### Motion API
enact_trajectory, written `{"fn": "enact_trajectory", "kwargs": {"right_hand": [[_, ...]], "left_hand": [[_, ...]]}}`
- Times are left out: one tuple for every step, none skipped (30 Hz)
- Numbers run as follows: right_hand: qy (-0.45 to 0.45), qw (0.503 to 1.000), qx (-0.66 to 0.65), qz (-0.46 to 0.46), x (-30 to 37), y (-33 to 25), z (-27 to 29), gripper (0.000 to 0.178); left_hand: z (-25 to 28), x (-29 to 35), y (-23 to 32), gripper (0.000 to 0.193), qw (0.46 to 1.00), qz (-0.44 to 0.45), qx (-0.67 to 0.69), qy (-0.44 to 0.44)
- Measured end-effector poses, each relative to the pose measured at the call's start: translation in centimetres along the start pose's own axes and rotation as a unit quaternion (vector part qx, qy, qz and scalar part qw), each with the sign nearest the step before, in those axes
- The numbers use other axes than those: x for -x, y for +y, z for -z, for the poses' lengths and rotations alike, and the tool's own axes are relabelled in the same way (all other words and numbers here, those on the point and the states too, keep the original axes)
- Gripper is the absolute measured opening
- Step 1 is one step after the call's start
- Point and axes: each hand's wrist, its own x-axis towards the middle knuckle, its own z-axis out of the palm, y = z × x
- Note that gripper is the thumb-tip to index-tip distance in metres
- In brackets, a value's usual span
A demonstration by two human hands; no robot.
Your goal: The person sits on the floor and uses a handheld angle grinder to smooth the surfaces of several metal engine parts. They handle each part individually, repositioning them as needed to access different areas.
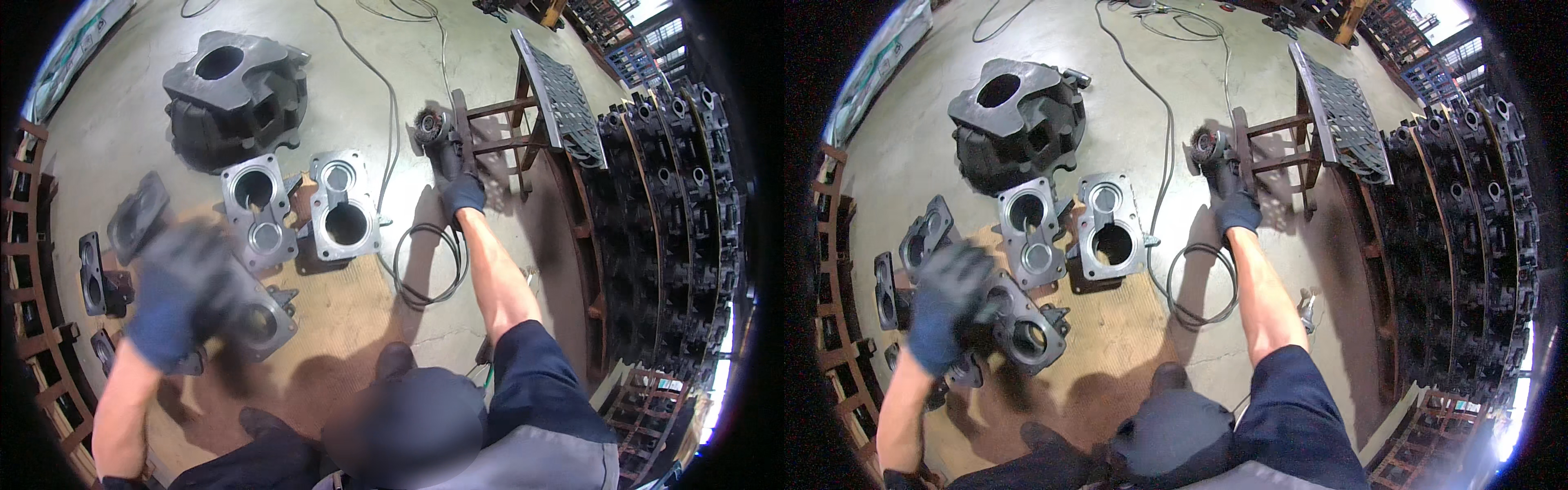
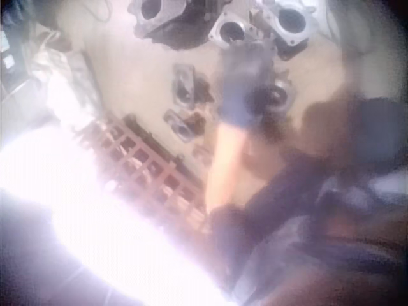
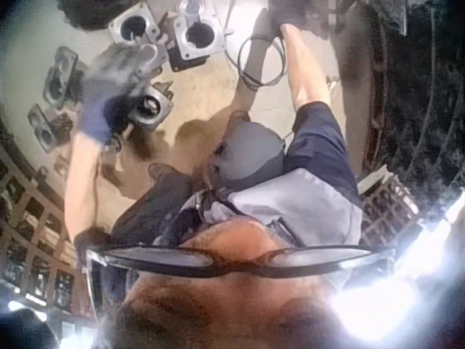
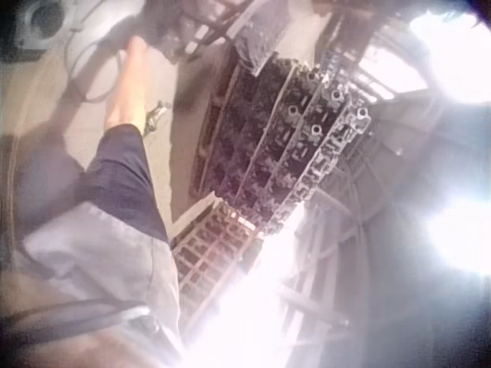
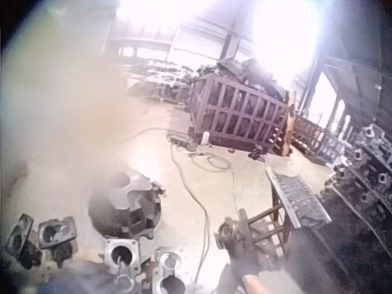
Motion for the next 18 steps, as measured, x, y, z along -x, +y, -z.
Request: {"fn": "enact_trajectory", "kwargs": {"right_hand": [[0.056,0.998,0.029,-0.009,-1.6,3.2,-1.0,0.077],[0.106,0.994,0.034,-0.013,-3.2,5.5,-2.2,0.082],[0.093,0.995,-0.02,-0.026,-4.0,5.8,-3.2,0.083],[0.03,0.995,-0.056,-0.077,-4.0,3.0,-2.9,0.084],[0.005,0.996,-0.059,-0.062,-3.8,2.0,-2.4,0.084],[-0.018,0.996,-0.064,-0.052,-3.6,1.4,-1.7,0.084],[-0.042,0.996,-0.07,-0.04,-3.3,0.5,-0.7,0.084],[-0.112,0.986,-0.104,-0.059,-3.2,0.0,0.9,0.084],[-0.111,0.98,-0.157,-0.044,-3.8,1.8,1.6,0.085],[-0.118,0.969,-0.214,-0.023,-4.4,2.9,1.8,0.085],[-0.083,0.992,-0.091,-0.013,-5.3,6.7,0.1,0.084],[-0.136,0.983,-0.115,-0.053,-3.1,5.4,1.0,0.086],[-0.049,0.998,-0.023,-0.045,-3.1,10.4,-1.1,0.088],[-0.101,0.988,-0.093,-0.068,-0.7,6.8,0.4,0.086],[-0.1,0.976,-0.184,-0.063,1.7,5.0,2.0,0.077],[-0.099,0.982,-0.138,-0.077,3.0,6.5,1.9,0.073],[-0.05,0.979,-0.194,-0.039,5.0,7.6,2.1,0.071],[-0.059,0.961,-0.264,-0.058,8.0,4.6,4.8,0.069]], "left_hand": [[-5.0,-2.3,0.9,0.038,0.996,-0.061,0.06,-0.002],[-5.9,-5.2,3.2,0.043,0.993,-0.084,0.083,-0.01],[-6.4,-7.1,5.1,0.048,0.99,-0.099,0.099,-0.029],[-7.7,-7.0,5.8,0.047,0.992,-0.081,0.087,-0.045],[-9.5,-6.9,6.9,0.047,0.993,-0.066,0.086,-0.052],[-10.0,-7.4,8.5,0.045,0.989,-0.065,0.109,-0.081],[-10.2,-8.0,10.0,0.043,0.984,-0.062,0.127,-0.107],[-10.3,-8.0,11.3,0.039,0.982,-0.075,0.151,-0.084],[-10.1,-9.3,12.9,0.035,0.973,-0.077,0.199,-0.089],[-10.2,-9.8,14.0,0.033,0.964,-0.058,0.252,-0.061],[-11.3,-10.7,15.8,0.031,0.945,-0.056,0.321,-0.022],[-12.9,-10.2,17.0,0.03,0.923,-0.001,0.385,0.007],[-14.5,-11.2,19.8,0.03,0.88,0.025,0.472,0.039],[-14.1,-10.7,20.3,0.034,0.847,0.102,0.52,0.034],[-15.6,-10.5,21.5,0.045,0.81,0.135,0.569,0.034],[-15.8,-11.4,23.6,0.053,0.799,0.155,0.581,0.007],[-16.1,-11.9,25.7,0.061,0.788,0.182,0.588,-0.024],[-18.2,-11.5,27.3,0.075,0.792,0.205,0.573,-0.046]]}}
